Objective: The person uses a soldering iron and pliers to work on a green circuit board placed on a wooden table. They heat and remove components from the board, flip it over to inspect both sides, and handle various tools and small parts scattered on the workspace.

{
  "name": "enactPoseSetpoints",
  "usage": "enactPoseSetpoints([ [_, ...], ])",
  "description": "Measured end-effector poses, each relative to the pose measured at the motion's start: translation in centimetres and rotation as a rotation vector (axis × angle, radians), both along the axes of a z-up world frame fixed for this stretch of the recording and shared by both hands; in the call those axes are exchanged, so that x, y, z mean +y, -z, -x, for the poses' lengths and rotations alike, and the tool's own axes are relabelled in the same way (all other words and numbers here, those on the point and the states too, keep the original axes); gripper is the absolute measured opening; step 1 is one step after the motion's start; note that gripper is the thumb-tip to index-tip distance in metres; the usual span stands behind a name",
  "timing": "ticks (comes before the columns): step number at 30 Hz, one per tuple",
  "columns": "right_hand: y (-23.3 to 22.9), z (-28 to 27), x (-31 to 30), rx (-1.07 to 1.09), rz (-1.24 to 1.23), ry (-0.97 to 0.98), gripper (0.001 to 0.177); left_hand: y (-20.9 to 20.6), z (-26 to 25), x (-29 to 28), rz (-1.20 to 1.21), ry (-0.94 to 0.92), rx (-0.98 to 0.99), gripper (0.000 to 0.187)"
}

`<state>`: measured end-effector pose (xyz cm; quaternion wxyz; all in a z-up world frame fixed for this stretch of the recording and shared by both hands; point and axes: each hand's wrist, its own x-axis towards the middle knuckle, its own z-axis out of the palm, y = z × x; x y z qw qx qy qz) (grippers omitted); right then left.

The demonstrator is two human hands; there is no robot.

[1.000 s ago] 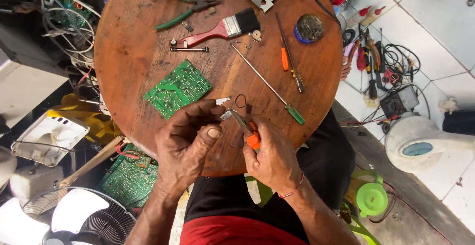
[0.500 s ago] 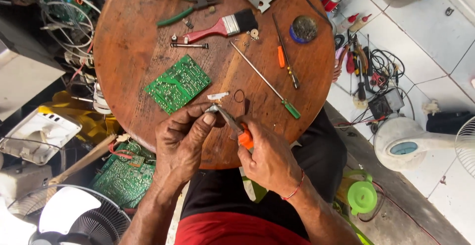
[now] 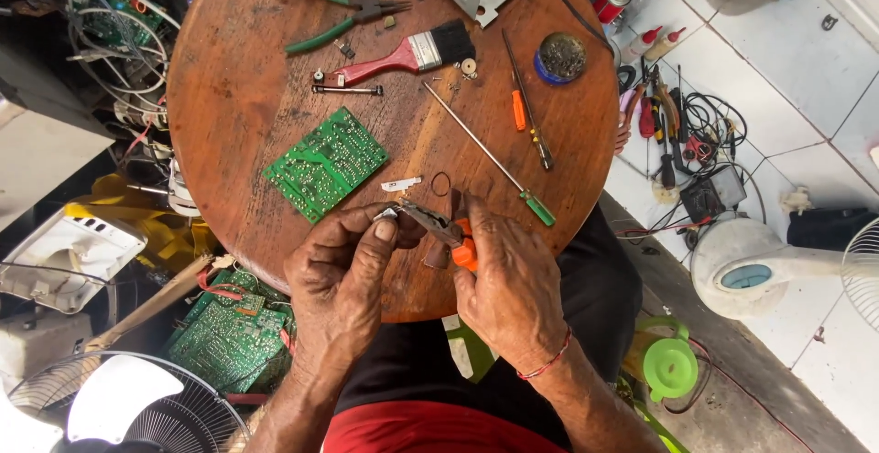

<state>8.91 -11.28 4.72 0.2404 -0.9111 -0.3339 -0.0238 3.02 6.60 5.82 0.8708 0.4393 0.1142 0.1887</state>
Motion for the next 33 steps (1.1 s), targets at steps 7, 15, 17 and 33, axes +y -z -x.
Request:
enactPoseSetpoints([
  [7, 2.8, 0.7, -1.1, -0.15, 0.114, 0.033, 0.086, -1.0, 0.2, -1.5, -0.402, -0.111, 0.2, 0.02],
  [15, 2.6, 0.8, -1.3, -0.163, 0.095, 0.042, 0.081, -2.4, 0.0, -2.7, -0.329, -0.099, 0.047, 0.02],
  [17, 2.4, 0.8, -1.3, -0.151, 0.097, 0.037, 0.082, -1.8, 0.2, -2.7, -0.346, -0.112, 0.088, 0.02],
  [33, -0.4, 0.6, -1.1, 0.257, 0.041, -0.057, 0.063, 0.1, 0.4, -2.4, -0.358, -0.147, 0.146, 0.021],
])
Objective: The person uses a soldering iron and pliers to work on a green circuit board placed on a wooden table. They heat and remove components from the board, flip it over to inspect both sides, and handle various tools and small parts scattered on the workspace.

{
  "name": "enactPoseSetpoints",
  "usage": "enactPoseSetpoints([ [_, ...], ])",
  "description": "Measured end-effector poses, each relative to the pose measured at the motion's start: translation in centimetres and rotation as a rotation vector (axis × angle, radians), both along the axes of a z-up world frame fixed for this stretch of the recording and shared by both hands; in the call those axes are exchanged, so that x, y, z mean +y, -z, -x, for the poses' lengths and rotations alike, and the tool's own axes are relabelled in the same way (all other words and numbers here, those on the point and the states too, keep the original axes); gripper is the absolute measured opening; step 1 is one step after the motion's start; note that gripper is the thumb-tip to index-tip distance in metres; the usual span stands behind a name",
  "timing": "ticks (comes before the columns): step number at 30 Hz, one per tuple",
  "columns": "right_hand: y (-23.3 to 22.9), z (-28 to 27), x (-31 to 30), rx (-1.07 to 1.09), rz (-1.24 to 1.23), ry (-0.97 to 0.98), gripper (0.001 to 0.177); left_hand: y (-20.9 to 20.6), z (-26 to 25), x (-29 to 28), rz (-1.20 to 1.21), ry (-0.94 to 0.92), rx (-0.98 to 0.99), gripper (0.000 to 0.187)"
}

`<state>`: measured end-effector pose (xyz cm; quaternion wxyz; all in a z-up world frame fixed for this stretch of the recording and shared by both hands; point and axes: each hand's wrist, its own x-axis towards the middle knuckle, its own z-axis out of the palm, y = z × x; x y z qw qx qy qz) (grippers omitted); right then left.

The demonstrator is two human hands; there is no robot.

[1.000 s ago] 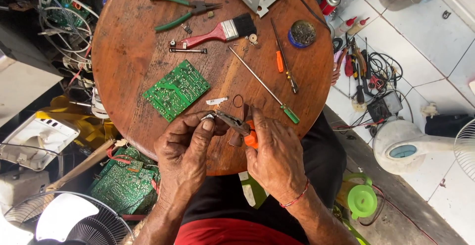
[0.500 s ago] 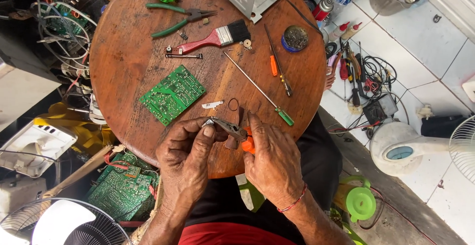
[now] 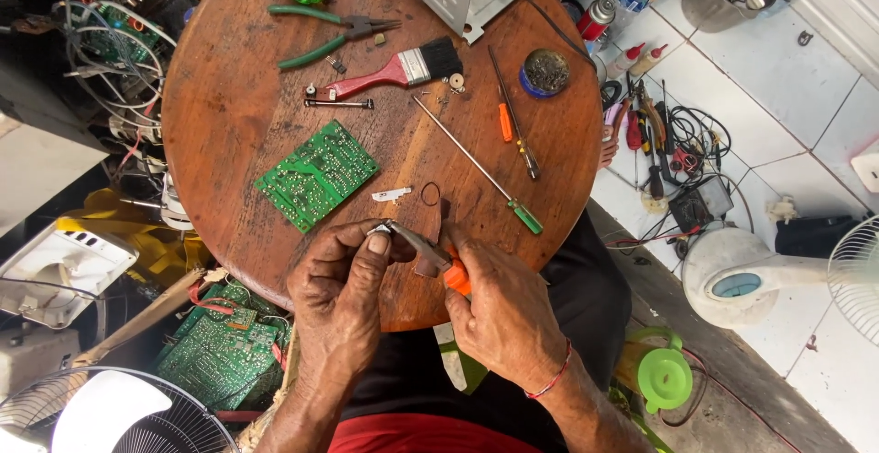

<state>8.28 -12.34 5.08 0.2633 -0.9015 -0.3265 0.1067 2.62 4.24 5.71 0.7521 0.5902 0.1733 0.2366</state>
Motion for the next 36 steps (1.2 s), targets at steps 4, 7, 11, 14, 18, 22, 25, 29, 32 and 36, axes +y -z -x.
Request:
enactPoseSetpoints([
  [4, 0.3, 0.0, 0.1, -0.022, -0.052, 0.017, 0.07, -0.1, 0.1, -0.3, 0.014, -0.023, 0.014, 0.022],
  [7, 0.6, 0.1, -0.1, -0.031, -0.011, 0.007, 0.071, -0.2, 0.0, -0.3, 0.056, -0.014, -0.032, 0.02],
  [11, 0.6, 0.0, -0.1, -0.063, -0.008, 0.008, 0.069, -0.5, -0.1, -0.2, 0.017, 0.027, 0.01, 0.022],
  [14, 0.3, -0.2, -0.2, -0.075, -0.011, -0.011, 0.067, -0.3, -0.2, -0.3, 0.045, 0.036, -0.01, 0.022],
  [18, 0.0, -0.4, -0.2, 0.03, -0.013, -0.016, 0.06, 0.4, -0.2, -0.2, 0.13, 0.065, -0.033, 0.022],
  [22, 0.1, -0.4, -0.3, 0.007, -0.022, -0.015, 0.057, -0.1, -0.2, -0.1, 0.083, 0.116, -0.051, 0.027],
  [25, 0.4, -0.4, -0.7, 0.029, -0.031, -0.014, 0.06, 0.5, 0.5, 0.3, 0.1, 0.088, -0.02, 0.041],
  [29, 0.4, -0.3, -0.9, 0.129, 0.003, 0.027, 0.051, 0.6, 1.0, 1.6, -0.506, 0.012, 0.04, 0.036],
  [32, 0.0, 0.1, -0.9, 0.175, 0.038, 0.049, 0.05, 0.6, 1.0, 2.0, -0.803, -0.01, -0.029, 0.025],
  [36, 0.7, 0.7, -1.5, 0.189, 0.043, 0.056, 0.06, 0.2, 0.8, 2.0, -0.888, -0.022, -0.139, 0.021],
])
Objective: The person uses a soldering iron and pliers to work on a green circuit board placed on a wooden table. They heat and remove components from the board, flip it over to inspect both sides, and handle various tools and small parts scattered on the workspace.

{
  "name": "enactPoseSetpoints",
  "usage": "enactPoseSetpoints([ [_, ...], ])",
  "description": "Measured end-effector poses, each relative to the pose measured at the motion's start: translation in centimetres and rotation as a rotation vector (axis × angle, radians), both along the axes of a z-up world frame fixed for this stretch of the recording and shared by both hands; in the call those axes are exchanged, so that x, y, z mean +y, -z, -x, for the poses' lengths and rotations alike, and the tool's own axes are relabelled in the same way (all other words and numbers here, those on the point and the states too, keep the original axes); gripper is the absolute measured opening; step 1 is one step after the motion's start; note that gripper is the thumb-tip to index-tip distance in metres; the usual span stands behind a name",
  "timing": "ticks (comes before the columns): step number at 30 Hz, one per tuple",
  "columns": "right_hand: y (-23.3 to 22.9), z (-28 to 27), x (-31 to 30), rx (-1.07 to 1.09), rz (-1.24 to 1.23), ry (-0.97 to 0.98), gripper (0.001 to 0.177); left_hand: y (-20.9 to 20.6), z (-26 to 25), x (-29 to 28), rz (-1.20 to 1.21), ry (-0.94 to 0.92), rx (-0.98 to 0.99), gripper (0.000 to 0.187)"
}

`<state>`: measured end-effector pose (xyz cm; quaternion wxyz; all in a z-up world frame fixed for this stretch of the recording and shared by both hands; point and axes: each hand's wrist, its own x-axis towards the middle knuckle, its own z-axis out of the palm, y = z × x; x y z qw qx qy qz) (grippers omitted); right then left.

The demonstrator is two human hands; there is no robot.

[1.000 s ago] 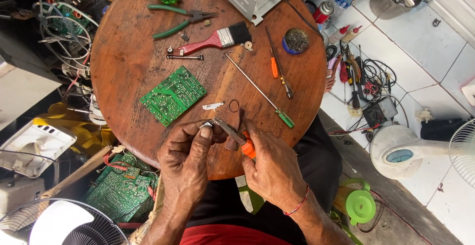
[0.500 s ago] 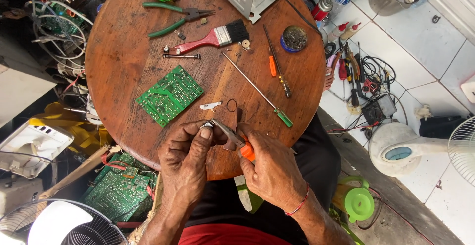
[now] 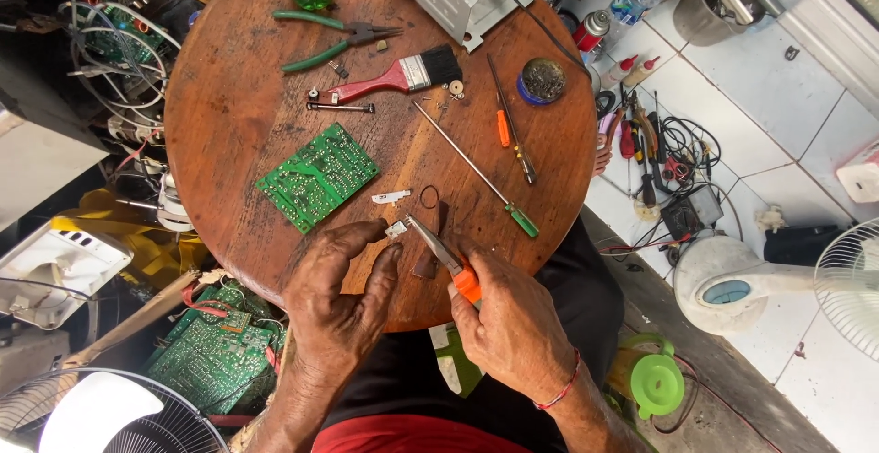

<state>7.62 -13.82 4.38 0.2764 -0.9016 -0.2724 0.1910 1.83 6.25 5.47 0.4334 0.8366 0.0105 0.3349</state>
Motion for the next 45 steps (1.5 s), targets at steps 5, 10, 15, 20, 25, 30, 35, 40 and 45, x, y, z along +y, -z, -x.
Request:
enactPoseSetpoints([
  [5, -0.9, 0.4, 0.0, -0.016, -0.008, 0.008, 0.056, 1.0, -0.6, 0.2, -0.115, 0.006, -0.138, 0.02],
  [10, -1.3, 0.7, -0.1, 0.005, 0.024, 0.035, 0.055, 0.4, -0.6, 0.5, -0.214, 0.012, -0.168, 0.02],
  [15, -1.8, 1.0, 0.1, -0.021, -0.07, 0.053, 0.066, 0.1, -0.5, 0.7, -0.253, -0.014, -0.144, 0.019],
  [20, -1.4, 0.6, -0.6, -0.067, -0.037, 0.083, 0.066, 0.5, -0.4, 0.6, -0.18, -0.051, -0.146, 0.018],
  [25, -1.5, 0.7, -0.6, -0.113, -0.037, 0.058, 0.065, 0.2, -0.1, 0.2, -0.103, -0.035, -0.128, 0.013],
  [30, -2.1, 1.1, -0.4, -0.064, -0.024, 0.034, 0.066, 0.4, 0.7, -0.7, 0.589, 0.094, 0.097, 0.013],
  [35, -2.6, 1.3, -0.4, -0.063, -0.069, -0.004, 0.065, -0.8, 1.0, -0.8, 0.779, 0.075, 0.234, 0.018],
  [40, -3.0, 1.5, -0.1, -0.056, -0.034, -0.006, 0.063, -2.4, 1.0, -1.2, 0.775, 0.156, 0.237, 0.022],
  [45, -3.2, 1.4, 0.2, -0.087, -0.052, -0.035, 0.064, -2.2, 1.2, -1.4, 0.759, 0.142, 0.285, 0.02],
])
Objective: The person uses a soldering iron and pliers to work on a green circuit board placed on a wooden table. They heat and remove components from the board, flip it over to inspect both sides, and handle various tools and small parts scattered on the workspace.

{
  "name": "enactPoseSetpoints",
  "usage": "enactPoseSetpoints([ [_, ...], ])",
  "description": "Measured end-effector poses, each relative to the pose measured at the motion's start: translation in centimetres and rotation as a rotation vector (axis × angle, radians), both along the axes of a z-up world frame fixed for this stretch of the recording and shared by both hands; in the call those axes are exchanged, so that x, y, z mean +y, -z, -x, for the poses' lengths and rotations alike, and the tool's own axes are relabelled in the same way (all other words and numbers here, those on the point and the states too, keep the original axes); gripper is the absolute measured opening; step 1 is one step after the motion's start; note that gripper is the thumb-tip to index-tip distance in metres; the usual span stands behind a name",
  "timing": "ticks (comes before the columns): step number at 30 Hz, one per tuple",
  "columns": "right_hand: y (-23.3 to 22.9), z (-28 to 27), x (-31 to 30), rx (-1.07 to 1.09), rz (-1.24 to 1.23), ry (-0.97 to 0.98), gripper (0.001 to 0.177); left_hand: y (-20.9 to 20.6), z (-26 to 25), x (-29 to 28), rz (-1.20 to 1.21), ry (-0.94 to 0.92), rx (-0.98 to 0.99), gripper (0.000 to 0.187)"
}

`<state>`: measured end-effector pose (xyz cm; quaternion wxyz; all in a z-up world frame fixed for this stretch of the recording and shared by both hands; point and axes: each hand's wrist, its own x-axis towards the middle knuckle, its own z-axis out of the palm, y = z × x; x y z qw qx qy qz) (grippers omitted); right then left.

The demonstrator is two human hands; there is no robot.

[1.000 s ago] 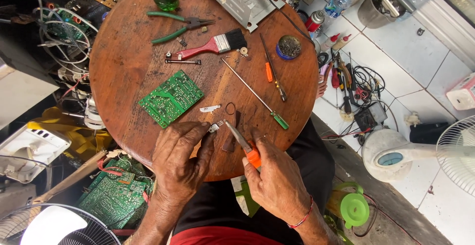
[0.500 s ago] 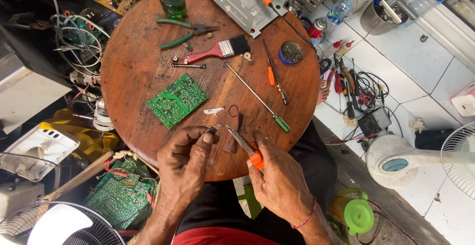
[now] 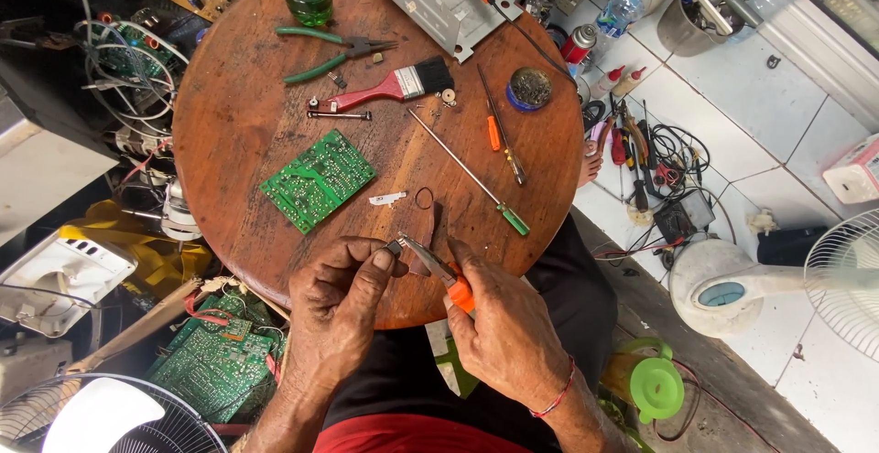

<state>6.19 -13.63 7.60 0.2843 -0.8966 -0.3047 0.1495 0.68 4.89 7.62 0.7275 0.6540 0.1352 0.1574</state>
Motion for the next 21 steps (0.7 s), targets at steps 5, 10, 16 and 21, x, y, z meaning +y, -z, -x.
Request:
enactPoseSetpoints([
  [5, 1.2, 0.1, -0.5, -0.024, -0.017, -0.015, 0.061, 0.2, 0.0, 0.2, -0.034, 0.016, -0.006, 0.02],
  [10, 0.9, 0.1, -0.4, -0.033, -0.013, -0.006, 0.055, 0.6, -0.1, 0.4, -0.027, 0.032, -0.012, 0.02],
  [16, 1.8, 0.2, -0.6, -0.006, -0.001, -0.006, 0.057, 0.9, -0.2, 0.7, -0.139, 0.027, 0.009, 0.023],
  [21, 2.4, 0.3, -0.7, -0.122, 0.017, 0.009, 0.049, 1.3, -0.3, 1.3, -0.217, 0.049, 0.04, 0.02],
])
